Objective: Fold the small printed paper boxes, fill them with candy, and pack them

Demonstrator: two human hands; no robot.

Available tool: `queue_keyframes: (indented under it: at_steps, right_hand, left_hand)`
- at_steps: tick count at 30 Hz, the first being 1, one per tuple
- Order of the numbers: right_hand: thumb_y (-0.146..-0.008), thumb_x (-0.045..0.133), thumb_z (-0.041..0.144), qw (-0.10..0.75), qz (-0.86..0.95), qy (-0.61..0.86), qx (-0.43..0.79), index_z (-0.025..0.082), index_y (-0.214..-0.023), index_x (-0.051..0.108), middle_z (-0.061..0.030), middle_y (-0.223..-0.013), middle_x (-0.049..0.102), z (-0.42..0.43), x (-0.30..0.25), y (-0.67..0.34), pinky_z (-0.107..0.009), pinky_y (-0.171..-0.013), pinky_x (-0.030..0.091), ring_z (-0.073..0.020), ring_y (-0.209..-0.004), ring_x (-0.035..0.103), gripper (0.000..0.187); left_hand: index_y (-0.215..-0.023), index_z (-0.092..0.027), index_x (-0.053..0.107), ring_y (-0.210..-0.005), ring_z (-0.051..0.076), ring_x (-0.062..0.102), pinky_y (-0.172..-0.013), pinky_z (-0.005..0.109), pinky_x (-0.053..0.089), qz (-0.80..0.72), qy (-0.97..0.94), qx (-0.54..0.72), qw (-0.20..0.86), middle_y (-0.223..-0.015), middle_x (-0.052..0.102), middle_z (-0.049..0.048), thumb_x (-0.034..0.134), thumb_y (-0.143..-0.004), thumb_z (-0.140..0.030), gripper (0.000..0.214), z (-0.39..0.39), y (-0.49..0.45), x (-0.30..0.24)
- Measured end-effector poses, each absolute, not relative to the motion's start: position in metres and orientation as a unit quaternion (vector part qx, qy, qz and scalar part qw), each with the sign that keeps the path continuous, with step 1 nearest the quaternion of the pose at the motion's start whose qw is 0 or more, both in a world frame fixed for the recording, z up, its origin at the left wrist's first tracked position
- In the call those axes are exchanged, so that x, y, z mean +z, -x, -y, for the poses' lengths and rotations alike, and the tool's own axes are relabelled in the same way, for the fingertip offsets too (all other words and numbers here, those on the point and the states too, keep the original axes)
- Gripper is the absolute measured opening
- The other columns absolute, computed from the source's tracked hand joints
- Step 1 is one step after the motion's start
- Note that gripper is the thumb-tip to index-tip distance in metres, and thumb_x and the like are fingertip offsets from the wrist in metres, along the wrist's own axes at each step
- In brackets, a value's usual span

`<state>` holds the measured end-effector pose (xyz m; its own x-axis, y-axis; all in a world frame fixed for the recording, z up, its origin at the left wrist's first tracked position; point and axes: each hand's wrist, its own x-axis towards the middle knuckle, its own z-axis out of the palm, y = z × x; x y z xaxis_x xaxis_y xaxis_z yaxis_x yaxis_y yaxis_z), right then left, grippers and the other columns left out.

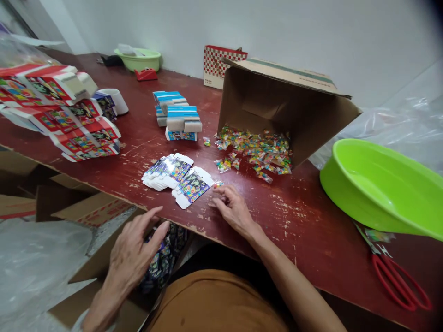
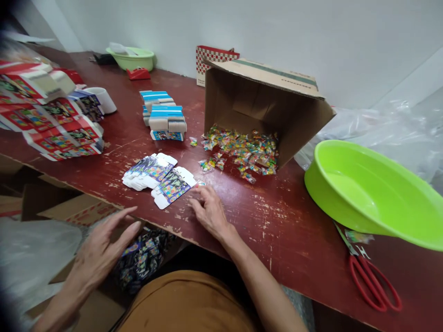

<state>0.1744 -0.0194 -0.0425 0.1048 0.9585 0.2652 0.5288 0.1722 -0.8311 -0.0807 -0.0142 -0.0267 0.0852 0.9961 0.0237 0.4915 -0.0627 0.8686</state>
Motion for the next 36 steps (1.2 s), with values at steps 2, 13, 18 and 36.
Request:
queue_keyframes:
  at_steps: [2, 13, 18, 36]
  right_hand:
    - [-0.089, 0.057, 0.022, 0.424, 0.633, 0.622, 0.179, 0.017, -0.113, 0.068, -0.0119, -0.115, 0.064, 0.006, -0.050, -0.178, -0.034, -0.090, 0.050, -0.0212, -0.099, 0.062, 0.026]
    - [-0.093, 0.050, 0.019, 0.311, 0.614, 0.721, 0.084, 0.021, -0.123, 0.066, -0.0085, -0.138, 0.059, -0.017, -0.056, -0.190, -0.036, -0.101, 0.047, -0.0244, -0.118, 0.061, 0.034]
    - [-0.094, 0.051, 0.036, 0.439, 0.574, 0.640, 0.261, 0.018, -0.120, 0.064, -0.0091, -0.113, 0.068, -0.001, -0.043, -0.168, -0.033, -0.087, 0.050, -0.0231, -0.102, 0.063, 0.034]
    - [-0.083, 0.069, 0.030, 0.469, 0.541, 0.447, 0.536, 0.027, -0.136, 0.045, -0.0009, -0.096, 0.064, 0.044, 0.001, -0.150, -0.026, -0.069, 0.050, -0.0140, -0.078, 0.060, 0.058]
  left_hand:
    - [-0.131, -0.023, 0.061, -0.104, 0.033, 0.053, -0.094, 0.043, 0.037, -0.560, -0.761, 0.289, 0.156, -0.114, 0.064, 0.0142, 0.060, -0.086, -0.050, 0.052, 0.000, 0.065, -0.029]
    - [-0.114, -0.014, 0.067, -0.098, 0.037, 0.055, -0.078, 0.044, 0.040, -0.557, -0.814, 0.159, -0.052, -0.107, 0.064, 0.0201, 0.053, -0.090, -0.051, 0.045, -0.043, 0.014, -0.034]
    - [-0.083, -0.019, 0.063, -0.066, 0.019, 0.057, -0.063, 0.028, 0.043, -0.560, -0.655, 0.352, 0.365, -0.072, 0.064, 0.0020, 0.061, -0.084, -0.048, 0.029, -0.022, 0.025, -0.036]
    - [-0.074, -0.015, 0.069, -0.058, 0.016, 0.058, -0.064, 0.028, 0.049, -0.361, -0.480, 0.270, 0.753, -0.057, 0.065, 0.0018, 0.078, -0.072, -0.043, 0.030, 0.033, 0.005, -0.011]
